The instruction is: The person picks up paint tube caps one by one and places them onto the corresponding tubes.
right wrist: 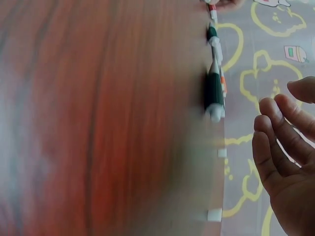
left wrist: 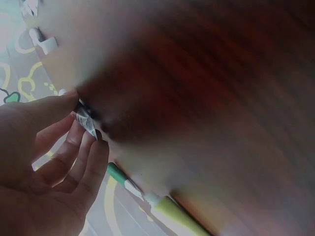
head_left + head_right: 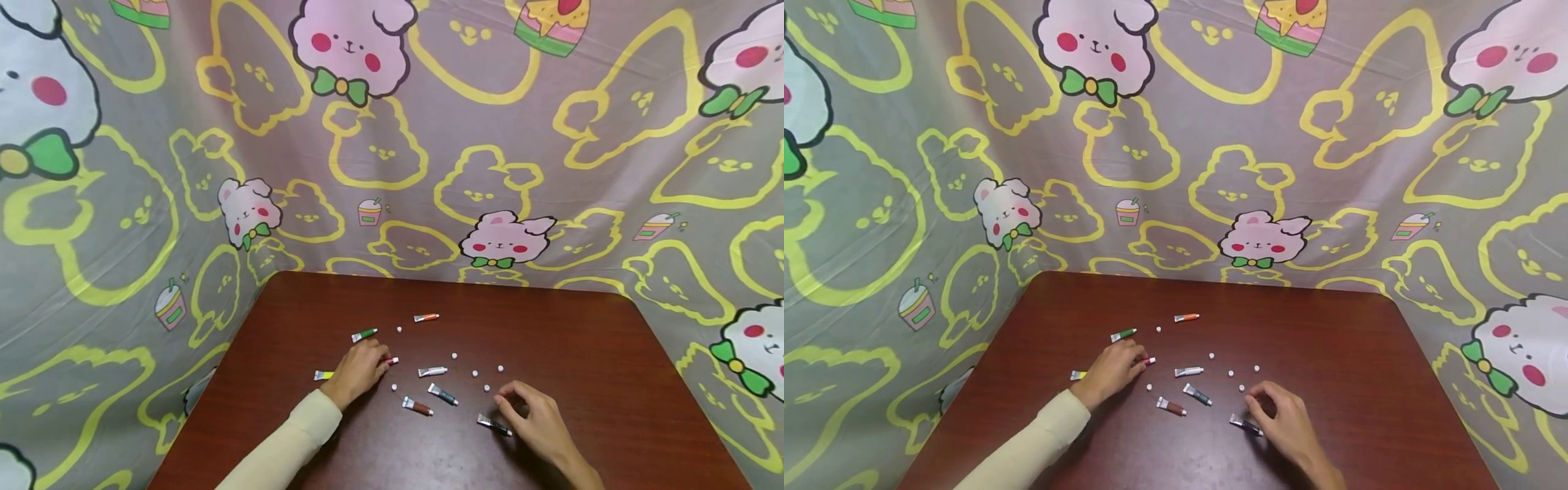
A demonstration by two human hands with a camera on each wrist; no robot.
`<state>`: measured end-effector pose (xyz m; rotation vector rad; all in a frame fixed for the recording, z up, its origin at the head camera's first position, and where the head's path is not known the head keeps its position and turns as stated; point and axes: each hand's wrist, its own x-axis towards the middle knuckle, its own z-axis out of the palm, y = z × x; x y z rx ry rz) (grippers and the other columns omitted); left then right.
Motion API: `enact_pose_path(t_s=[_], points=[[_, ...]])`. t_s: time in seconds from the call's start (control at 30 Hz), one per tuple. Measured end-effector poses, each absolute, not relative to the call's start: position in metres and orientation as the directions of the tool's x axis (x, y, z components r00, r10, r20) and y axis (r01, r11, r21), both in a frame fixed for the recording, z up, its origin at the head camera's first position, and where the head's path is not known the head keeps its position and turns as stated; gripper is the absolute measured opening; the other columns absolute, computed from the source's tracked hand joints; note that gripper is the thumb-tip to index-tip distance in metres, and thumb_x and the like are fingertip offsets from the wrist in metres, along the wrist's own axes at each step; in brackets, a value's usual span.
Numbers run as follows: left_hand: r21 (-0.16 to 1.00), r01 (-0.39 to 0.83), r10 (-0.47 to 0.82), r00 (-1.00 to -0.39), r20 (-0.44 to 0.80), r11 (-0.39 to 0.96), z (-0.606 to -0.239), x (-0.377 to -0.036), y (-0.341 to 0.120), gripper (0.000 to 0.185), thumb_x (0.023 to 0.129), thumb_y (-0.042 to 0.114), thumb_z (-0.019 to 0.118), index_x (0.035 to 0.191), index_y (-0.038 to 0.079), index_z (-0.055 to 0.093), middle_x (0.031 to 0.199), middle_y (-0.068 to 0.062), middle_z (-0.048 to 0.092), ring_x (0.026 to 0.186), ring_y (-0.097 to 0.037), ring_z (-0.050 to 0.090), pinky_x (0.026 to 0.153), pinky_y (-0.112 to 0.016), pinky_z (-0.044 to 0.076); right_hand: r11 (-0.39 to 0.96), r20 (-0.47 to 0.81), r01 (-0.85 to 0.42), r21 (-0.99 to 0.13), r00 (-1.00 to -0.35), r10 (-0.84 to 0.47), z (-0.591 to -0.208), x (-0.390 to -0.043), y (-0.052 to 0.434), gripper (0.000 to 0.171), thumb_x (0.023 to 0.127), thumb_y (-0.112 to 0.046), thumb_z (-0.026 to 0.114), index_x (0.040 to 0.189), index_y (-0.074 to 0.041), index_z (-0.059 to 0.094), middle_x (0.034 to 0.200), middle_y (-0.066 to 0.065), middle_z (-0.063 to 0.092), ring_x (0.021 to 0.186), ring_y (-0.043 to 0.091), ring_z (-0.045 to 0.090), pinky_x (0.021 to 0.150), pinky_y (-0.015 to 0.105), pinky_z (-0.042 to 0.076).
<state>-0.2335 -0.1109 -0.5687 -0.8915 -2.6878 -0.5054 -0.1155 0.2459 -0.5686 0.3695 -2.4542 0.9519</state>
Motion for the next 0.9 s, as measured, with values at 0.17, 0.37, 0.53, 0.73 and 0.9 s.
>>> enact_pose_path(t_s=[0.17,0.37,0.53,0.73,0.9], points=[[0.248,0.609,0.52,-0.782,0.343,0.753,-0.567,-0.234,-0.112,0.009,0.09,0.012,0.088,0.094,0.01,0.079,0.085,-0.003,0.067,0.079,-0.021,0.065,0.073,-0.039,0.057,0.732,0.529,-0.405,-0.548,-0.846,-0.071,-0.571,-0.115,0.253,0.013,0.092,-0.013,0.085,0.091,-0.022,0.076,0.088,-0.018,0.073,0.082,-0.004,0.065,0.073,0.02,0.051],[0.256,0.608,0.523,-0.786,0.331,0.752,-0.565,-0.234,-0.113,0.01,0.091,0.013,0.088,0.095,0.01,0.079,0.087,-0.003,0.068,0.081,-0.021,0.065,0.075,-0.039,0.058,0.746,0.53,-0.396,-0.536,-0.845,-0.068,-0.572,-0.113,0.258,0.016,0.089,-0.011,0.086,0.091,-0.022,0.076,0.087,-0.018,0.073,0.081,-0.005,0.065,0.072,0.019,0.052],[0.273,0.599,0.512,-0.794,0.328,0.753,-0.565,-0.233,-0.117,0.013,0.089,0.013,0.089,0.096,0.009,0.079,0.088,-0.003,0.067,0.081,-0.021,0.066,0.074,-0.04,0.059,0.768,0.516,-0.364,-0.528,-0.855,-0.051,-0.569,-0.11,0.264,0.026,0.085,-0.007,0.088,0.091,-0.028,0.074,0.087,-0.017,0.074,0.08,-0.001,0.067,0.067,0.023,0.052],[0.283,0.584,0.497,-0.805,0.324,0.76,-0.564,-0.233,-0.123,0.016,0.09,0.017,0.09,0.099,0.009,0.079,0.09,-0.002,0.069,0.082,-0.021,0.068,0.075,-0.039,0.059,0.785,0.503,-0.349,-0.512,-0.862,-0.056,-0.567,-0.107,0.274,0.028,0.085,-0.008,0.089,0.091,-0.03,0.073,0.087,-0.017,0.073,0.077,-0.002,0.063,0.066,0.019,0.047],[0.281,0.578,0.492,-0.809,0.32,0.766,-0.56,-0.232,-0.132,0.015,0.09,0.019,0.089,0.098,0.01,0.079,0.092,-0.003,0.072,0.088,-0.023,0.069,0.08,-0.041,0.059,0.787,0.472,-0.327,-0.523,-0.88,-0.052,-0.565,-0.107,0.28,0.029,0.085,-0.01,0.09,0.09,-0.032,0.072,0.083,-0.02,0.07,0.072,-0.01,0.056,0.065,0.017,0.046]])
